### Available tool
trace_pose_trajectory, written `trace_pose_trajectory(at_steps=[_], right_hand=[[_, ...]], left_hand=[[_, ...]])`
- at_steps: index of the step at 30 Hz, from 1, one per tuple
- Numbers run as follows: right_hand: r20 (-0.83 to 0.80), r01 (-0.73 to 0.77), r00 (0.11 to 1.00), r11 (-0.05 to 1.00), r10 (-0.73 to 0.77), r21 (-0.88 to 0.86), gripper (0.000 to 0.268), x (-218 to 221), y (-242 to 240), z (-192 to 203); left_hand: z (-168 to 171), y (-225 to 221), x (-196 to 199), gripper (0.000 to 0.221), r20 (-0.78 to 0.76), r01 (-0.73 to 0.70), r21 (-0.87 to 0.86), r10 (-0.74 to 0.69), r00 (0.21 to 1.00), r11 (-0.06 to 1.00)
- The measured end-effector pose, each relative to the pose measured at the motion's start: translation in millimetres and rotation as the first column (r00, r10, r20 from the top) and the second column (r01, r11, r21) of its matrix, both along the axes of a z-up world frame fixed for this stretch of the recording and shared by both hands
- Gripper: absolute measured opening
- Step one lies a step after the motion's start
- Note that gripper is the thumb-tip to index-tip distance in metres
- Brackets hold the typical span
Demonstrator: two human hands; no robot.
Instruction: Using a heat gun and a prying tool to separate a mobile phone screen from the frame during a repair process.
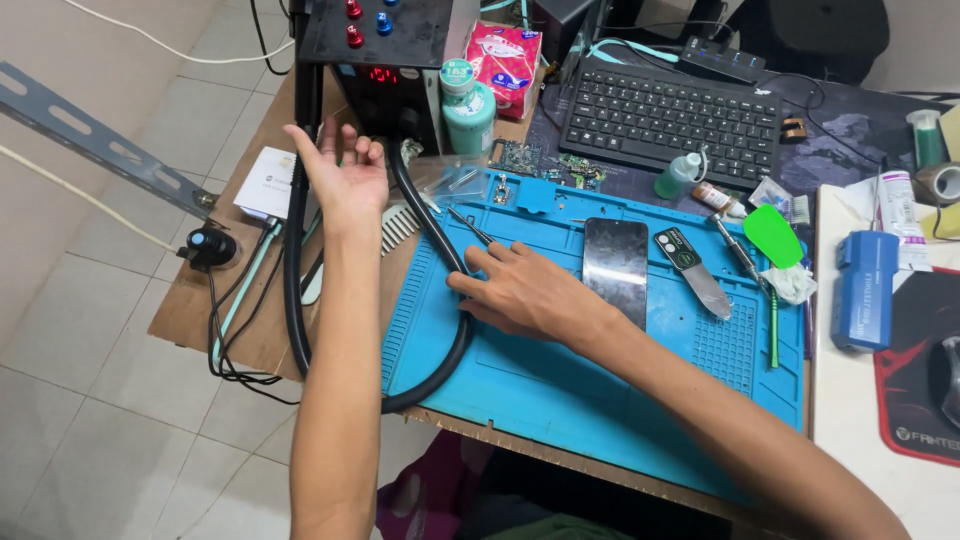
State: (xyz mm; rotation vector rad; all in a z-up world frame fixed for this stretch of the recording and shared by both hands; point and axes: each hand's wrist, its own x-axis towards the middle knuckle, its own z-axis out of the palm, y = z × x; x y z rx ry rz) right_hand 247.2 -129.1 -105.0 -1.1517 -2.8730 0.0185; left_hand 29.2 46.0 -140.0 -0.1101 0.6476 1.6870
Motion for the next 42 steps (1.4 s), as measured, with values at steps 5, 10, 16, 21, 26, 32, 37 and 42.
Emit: trace_pose_trajectory(at_steps=[5,10,16,21,26,32,37,42], right_hand=[[-0.038,-0.015,0.999,1.0,0.016,0.016,0.026,7,3,-5],[-0.107,-0.015,0.994,0.997,0.023,0.074,0.024,27,1,-6],[-0.195,0.166,0.971,0.979,-0.141,0.121,0.009,92,-15,0],[-0.158,0.491,0.865,0.867,-0.475,0.081,0.013,171,-36,10],[-0.042,0.685,0.72,0.719,-0.692,-0.116,0.018,199,-57,27],[-0.034,0.738,0.64,0.626,-0.768,-0.252,0.033,198,-69,28],[-0.139,0.723,0.607,0.616,-0.783,-0.311,0.047,200,-72,2],[-0.324,0.698,0.536,0.625,-0.779,-0.349,0.062,194,-75,2]], left_hand=[[-6,-3,10,0.06,0.0,-0.03,0.0,0.03,1.0,1.0],[-3,-20,46,0.039,-0.112,0.023,-0.041,-0.028,0.993,0.999],[70,-95,127,0.027,-0.499,0.336,0.117,-0.237,0.834,0.934],[58,-112,190,0.022,-0.826,0.632,0.12,-0.276,0.491,0.765],[39,-109,209,0.018,-0.963,0.832,-0.167,0.092,-0.252,0.529],[15,-80,224,0.035,-0.702,0.72,-0.54,0.239,-0.671,0.436],[30,-71,227,0.032,-0.666,0.685,-0.647,0.19,-0.722,0.335],[30,-73,225,0.033,-0.741,0.736,-0.585,0.146,-0.656,0.34]])
